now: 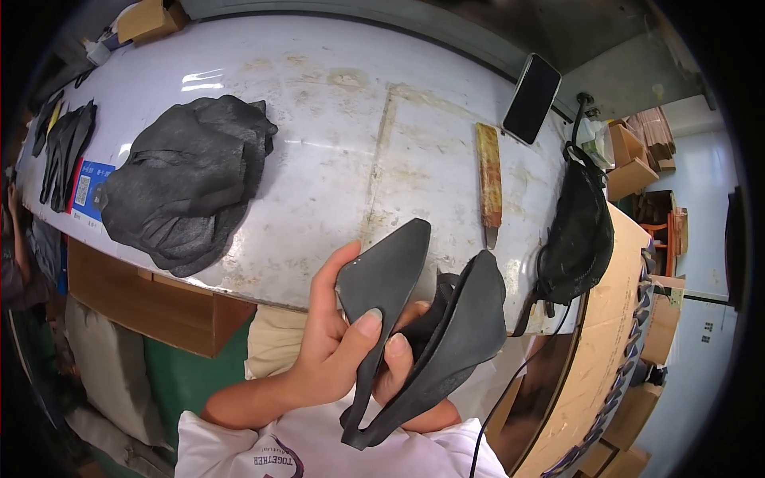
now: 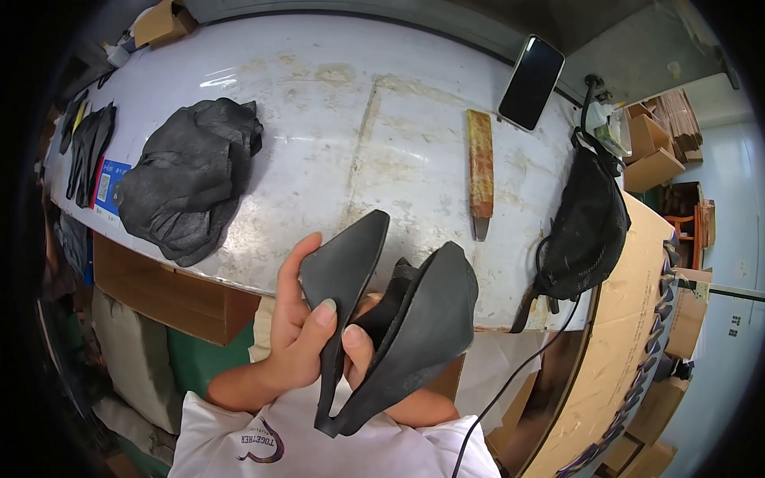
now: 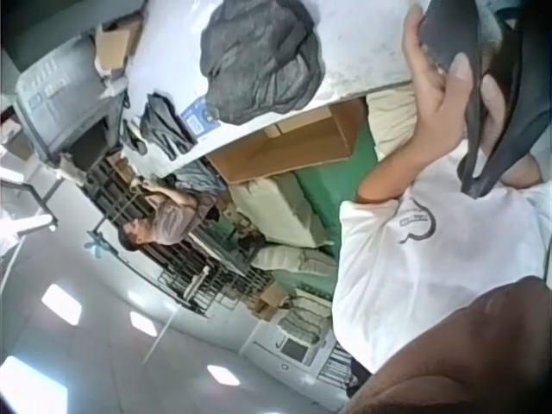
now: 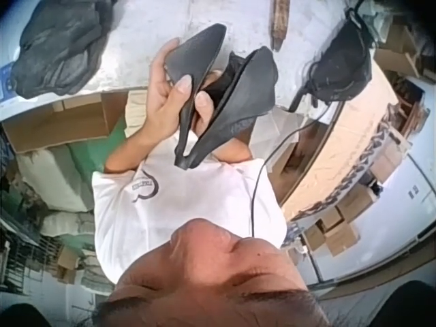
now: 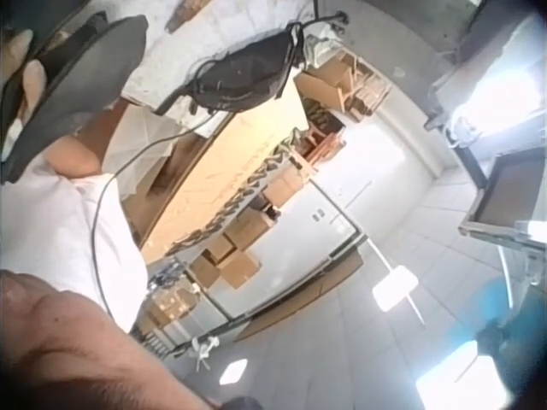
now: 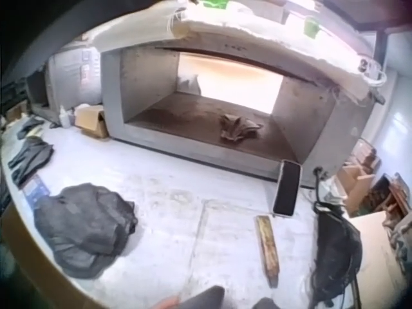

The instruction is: Inspecting and organizing bicycle saddle components on an industrial workbench.

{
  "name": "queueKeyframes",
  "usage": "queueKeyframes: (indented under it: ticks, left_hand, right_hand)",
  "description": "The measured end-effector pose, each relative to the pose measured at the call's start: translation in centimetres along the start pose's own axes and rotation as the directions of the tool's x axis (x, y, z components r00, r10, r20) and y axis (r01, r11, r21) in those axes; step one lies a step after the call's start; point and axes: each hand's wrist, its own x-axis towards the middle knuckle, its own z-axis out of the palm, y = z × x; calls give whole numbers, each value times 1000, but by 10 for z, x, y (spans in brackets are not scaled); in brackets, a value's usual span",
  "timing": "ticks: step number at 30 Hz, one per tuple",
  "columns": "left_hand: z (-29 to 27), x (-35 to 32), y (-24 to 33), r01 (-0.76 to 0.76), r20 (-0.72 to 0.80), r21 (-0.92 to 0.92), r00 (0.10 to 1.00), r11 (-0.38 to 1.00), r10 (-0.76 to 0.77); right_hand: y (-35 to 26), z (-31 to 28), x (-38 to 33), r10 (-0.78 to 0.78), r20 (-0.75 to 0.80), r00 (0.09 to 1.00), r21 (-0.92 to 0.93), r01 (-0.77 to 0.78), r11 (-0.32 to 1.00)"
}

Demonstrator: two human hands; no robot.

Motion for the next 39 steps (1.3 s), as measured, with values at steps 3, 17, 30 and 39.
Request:
queueKeyframes:
  ticks: [3, 17, 30, 39]
  left_hand:
    - [-1, -3, -1, -57, -45, 104, 997, 993, 62]
    - [-38, -12, 55, 165, 295, 395, 909, 904, -295]
    - [-32, -10, 51, 498, 164, 60, 850, 865, -501]
    - [-41, 2, 79, 228, 327, 542, 830, 809, -452]
  right_hand:
    - [3, -1, -6, -24, -22, 999, -34, 23, 999]
    - [-13, -42, -2, -209, -5, 978, 13, 209, 978]
    - [-8, -27, 0, -719, -101, 688, -464, 606, 646]
    - [-13, -27, -9, -677, 111, 728, -451, 644, 618]
